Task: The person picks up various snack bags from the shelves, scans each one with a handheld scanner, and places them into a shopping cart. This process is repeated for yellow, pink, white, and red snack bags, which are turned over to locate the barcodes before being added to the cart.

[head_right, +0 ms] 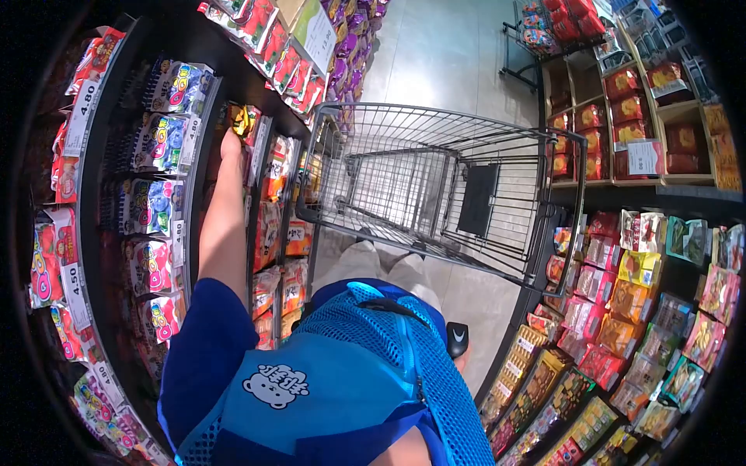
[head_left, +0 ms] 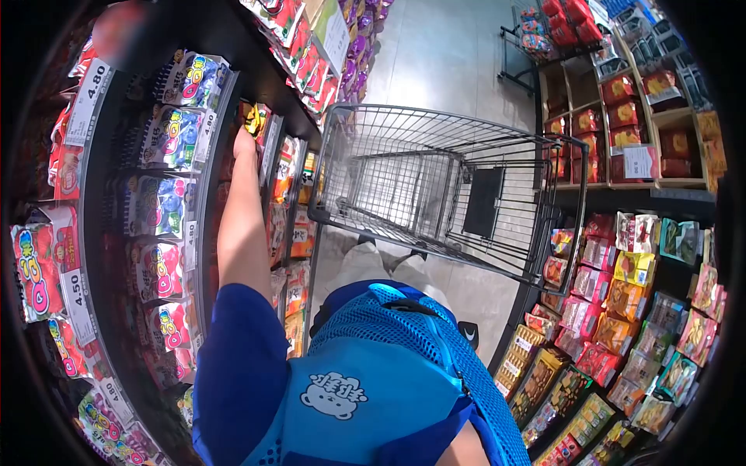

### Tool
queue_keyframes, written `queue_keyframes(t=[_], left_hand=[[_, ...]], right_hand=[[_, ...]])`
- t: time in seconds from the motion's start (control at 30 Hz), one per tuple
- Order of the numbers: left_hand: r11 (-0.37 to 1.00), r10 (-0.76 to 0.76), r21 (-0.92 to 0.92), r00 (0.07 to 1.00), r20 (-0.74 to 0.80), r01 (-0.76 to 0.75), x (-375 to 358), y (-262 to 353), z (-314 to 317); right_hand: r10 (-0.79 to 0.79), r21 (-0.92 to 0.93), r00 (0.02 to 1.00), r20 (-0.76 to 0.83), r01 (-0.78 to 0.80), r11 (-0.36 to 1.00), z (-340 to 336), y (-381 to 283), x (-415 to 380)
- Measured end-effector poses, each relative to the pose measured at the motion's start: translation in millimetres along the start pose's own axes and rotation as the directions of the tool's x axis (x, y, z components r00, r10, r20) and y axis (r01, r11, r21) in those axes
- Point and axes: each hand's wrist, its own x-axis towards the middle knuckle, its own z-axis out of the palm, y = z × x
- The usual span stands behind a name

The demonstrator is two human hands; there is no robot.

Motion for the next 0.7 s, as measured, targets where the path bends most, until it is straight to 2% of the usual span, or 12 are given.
queue_keyframes(t=[0.03,0.07,0.1,0.17,0.23,0.3,0.43,0.5,0.53,0.57,0.63,0.7], left_hand=[[0.999,0.040,0.032,0.998,-0.047,-0.038,-21.6,10.4,0.2],[0.948,0.179,0.284,0.979,-0.098,-0.145,-51.3,22.3,-3.1],[0.910,0.244,0.383,0.952,-0.186,-0.159,-52.7,13.9,-4.7],[0.972,0.233,-0.025,0.970,-0.070,-0.236,-99.9,12.0,-1.2],[0.817,0.433,-0.435,0.901,0.031,-0.378,-179.6,22.4,17.2],[0.919,0.227,-0.384,0.911,0.344,-0.085,-202.1,-8.5,16.1],[0.796,0.108,-0.537,0.808,0.579,0.279,-301.7,-37.6,41.7],[0.774,-0.038,-0.448,0.740,0.671,0.447,-352.3,-36.0,47.9],[0.751,0.127,-0.525,0.691,0.711,0.401,-371.3,-44.3,56.4],[0.752,0.078,-0.472,0.650,0.756,0.459,-395.8,-36.8,56.3],[0.832,0.100,-0.368,0.541,0.835,0.415,-426.7,-44.2,58.5],[0.842,0.104,-0.334,0.480,0.871,0.423,-463.4,-40.3,60.5]], right_hand=[[0.002,-0.002,1.000,0.010,-0.002,1.000,1.1,0.1,-1.6],[0.003,-0.006,1.000,0.016,-0.003,1.000,1.9,0.4,-2.9],[0.003,-0.006,1.000,0.022,-0.003,1.000,3.4,-0.5,-2.9],[-0.001,-0.007,0.999,0.040,0.001,1.000,5.7,-1.3,-3.0],[-0.012,-0.004,0.999,0.052,0.012,1.000,7.5,-2.8,-1.0],[-0.045,0.003,0.997,0.069,0.045,0.999,8.1,-6.6,3.6],[-0.100,-0.006,0.992,0.076,0.101,0.995,4.6,-30.4,18.3],[-0.068,-0.042,0.995,0.069,0.071,0.997,1.7,-72.9,25.4],[-0.098,-0.040,0.993,0.060,0.100,0.994,2.8,-94.3,30.2],[-0.088,0.043,0.990,0.114,0.083,0.996,0.5,-125.1,30.8],[-0.130,0.174,0.981,0.145,0.104,0.979,-1.2,-156.8,39.8],[-0.206,0.266,0.958,0.199,0.150,0.952,-8.3,-194.5,43.6]])
